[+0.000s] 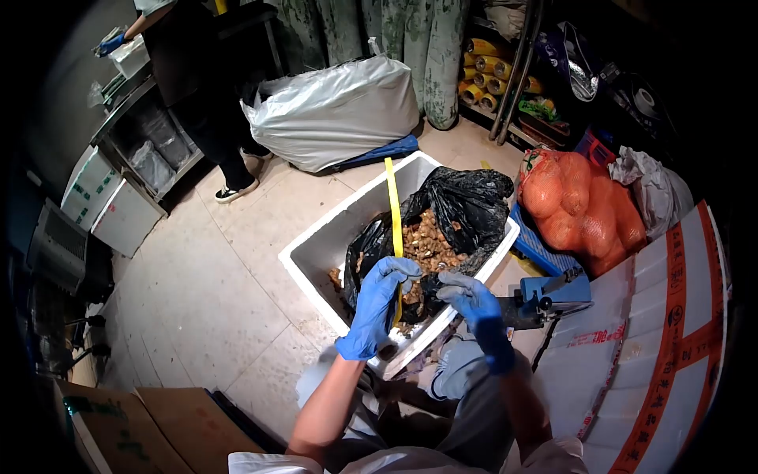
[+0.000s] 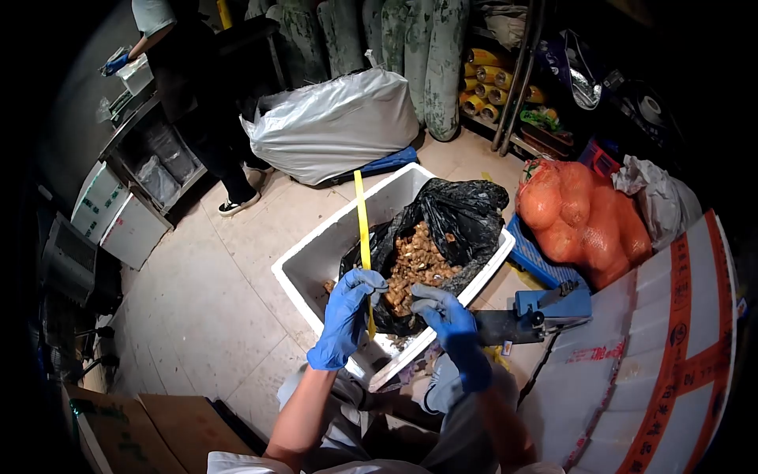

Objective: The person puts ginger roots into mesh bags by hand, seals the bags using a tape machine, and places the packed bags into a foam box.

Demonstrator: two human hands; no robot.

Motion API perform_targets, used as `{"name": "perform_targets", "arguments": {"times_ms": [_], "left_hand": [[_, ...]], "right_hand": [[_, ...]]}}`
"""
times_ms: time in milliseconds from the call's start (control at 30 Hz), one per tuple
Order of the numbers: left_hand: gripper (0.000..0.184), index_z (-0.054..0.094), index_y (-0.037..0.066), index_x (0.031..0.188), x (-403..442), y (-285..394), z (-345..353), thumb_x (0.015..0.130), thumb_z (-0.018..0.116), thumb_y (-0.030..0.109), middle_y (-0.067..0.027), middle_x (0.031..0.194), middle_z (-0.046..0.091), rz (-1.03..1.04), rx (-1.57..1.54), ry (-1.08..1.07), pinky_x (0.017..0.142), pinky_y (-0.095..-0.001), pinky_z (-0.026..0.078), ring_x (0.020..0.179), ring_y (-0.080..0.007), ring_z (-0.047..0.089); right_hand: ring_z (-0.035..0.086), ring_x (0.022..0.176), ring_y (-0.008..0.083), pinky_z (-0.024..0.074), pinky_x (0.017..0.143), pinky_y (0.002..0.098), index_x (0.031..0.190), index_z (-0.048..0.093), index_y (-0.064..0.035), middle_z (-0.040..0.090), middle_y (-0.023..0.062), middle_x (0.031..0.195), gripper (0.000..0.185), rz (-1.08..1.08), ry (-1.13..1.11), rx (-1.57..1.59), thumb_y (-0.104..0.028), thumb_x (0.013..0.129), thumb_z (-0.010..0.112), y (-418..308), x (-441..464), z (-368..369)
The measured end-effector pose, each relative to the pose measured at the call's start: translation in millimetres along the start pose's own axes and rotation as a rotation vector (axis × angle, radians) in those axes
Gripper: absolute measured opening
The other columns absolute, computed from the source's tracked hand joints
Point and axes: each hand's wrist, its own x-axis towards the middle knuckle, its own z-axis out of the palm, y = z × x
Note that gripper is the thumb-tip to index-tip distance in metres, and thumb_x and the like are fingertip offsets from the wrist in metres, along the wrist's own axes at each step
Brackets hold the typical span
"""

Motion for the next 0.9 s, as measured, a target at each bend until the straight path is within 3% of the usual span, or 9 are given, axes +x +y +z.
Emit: {"name": "perform_targets", "arguments": {"times_ms": [167,333,433,533,567,667,800,867,900], "left_hand": [[0.008,0.054,0.002,0.086,-4.4,-5.8,2.2,0.082,0.047,0.003,-0.0050,0.086,0.056,-0.124,0.116,-0.117,0.068,-0.0190,0.040,0.078,-0.0094,0.052],[0.010,0.054,0.002,0.087,-6.6,-12.8,2.9,0.082,0.045,0.003,-0.0046,0.087,0.056,-0.232,0.233,-0.215,0.077,-0.0215,0.041,0.081,-0.0115,0.052],[0.011,0.054,0.002,0.089,-4.1,-17.1,1.9,0.081,0.048,0.002,-0.0043,0.089,0.055,-0.074,0.227,-0.203,0.082,-0.0230,0.038,0.087,-0.0118,0.051],[0.016,0.054,0.002,0.098,2.9,-9.4,-2.8,0.083,0.049,0.007,-0.0028,0.094,0.056,0.138,0.390,0.163,0.081,-0.0206,0.036,0.087,-0.0090,0.049],[0.019,0.054,0.002,0.101,11.4,-11.8,-10.1,0.085,0.049,0.011,-0.0015,0.095,0.055,0.238,0.419,0.162,0.077,-0.0192,0.037,0.085,-0.0069,0.048],[0.019,0.054,0.002,0.098,27.8,9.2,9.8,0.082,0.055,0.013,-0.0001,0.089,0.055,0.280,0.416,0.210,0.070,-0.0177,0.040,0.078,-0.0053,0.048],[0.012,0.057,0.002,0.089,38.4,16.3,15.7,0.078,0.059,0.008,-0.0017,0.082,0.058,0.192,0.391,0.269,0.067,-0.0188,0.041,0.074,-0.0062,0.051],[0.008,0.057,0.002,0.086,36.6,9.5,12.0,0.079,0.057,0.007,-0.0010,0.081,0.060,0.351,0.383,0.252,0.065,-0.0164,0.040,0.071,-0.0044,0.049],[0.007,0.057,0.002,0.085,30.3,11.7,12.4,0.079,0.057,0.006,-0.0020,0.082,0.060,0.299,0.318,0.257,0.065,-0.0164,0.040,0.071,-0.0041,0.050]], "right_hand": [[0.052,0.091,0.0120,0.0405,0.081,0.0229,0.113,0.042,0.0035,0.053,0.0095,0.103,0.036,-0.104,-0.115,0.137,-0.015,0.083,0.053,-21.9,46.2,27.0],[0.051,0.064,0.0097,0.0427,0.065,0.0196,0.093,0.059,0.0014,0.057,0.0049,0.072,0.021,-0.072,-0.003,0.162,-0.013,0.085,0.046,-35.6,62.5,37.6],[0.050,0.059,0.0090,0.0434,0.059,0.0192,0.093,0.058,0.0023,0.056,0.0050,0.069,0.021,-0.144,0.049,0.159,-0.011,0.084,0.045,-25.0,62.2,35.7],[0.052,0.060,0.0097,0.0436,0.061,0.0196,0.096,0.055,0.0039,0.056,0.0050,0.069,0.022,-0.250,0.037,0.146,-0.012,0.086,0.044,-14.8,64.0,33.7],[0.052,0.060,0.0097,0.0436,0.061,0.0196,0.096,0.055,0.0039,0.056,0.0050,0.069,0.022,-0.236,0.028,0.143,-0.012,0.086,0.044,-12.7,61.4,34.6],[0.051,0.064,0.0095,0.0416,0.063,0.0206,0.090,0.053,0.0045,0.056,0.0048,0.075,0.018,-0.170,-0.104,0.115,-0.011,0.085,0.047,-2.0,59.5,39.8],[0.050,0.068,0.0064,0.0400,0.063,0.0176,0.095,0.053,0.0039,0.054,0.0025,0.076,0.016,-0.266,-0.028,0.049,-0.008,0.085,0.048,12.6,60.7,47.1],[0.051,0.069,0.0070,0.0409,0.064,0.0183,0.095,0.052,0.0033,0.055,0.0033,0.078,0.016,-0.185,-0.096,0.023,-0.008,0.085,0.049,5.5,57.4,43.5],[0.052,0.070,0.0077,0.0416,0.065,0.0188,0.098,0.052,0.0032,0.055,0.0043,0.080,0.019,-0.185,-0.070,0.077,-0.009,0.084,0.050,5.4,57.9,44.1]]}}
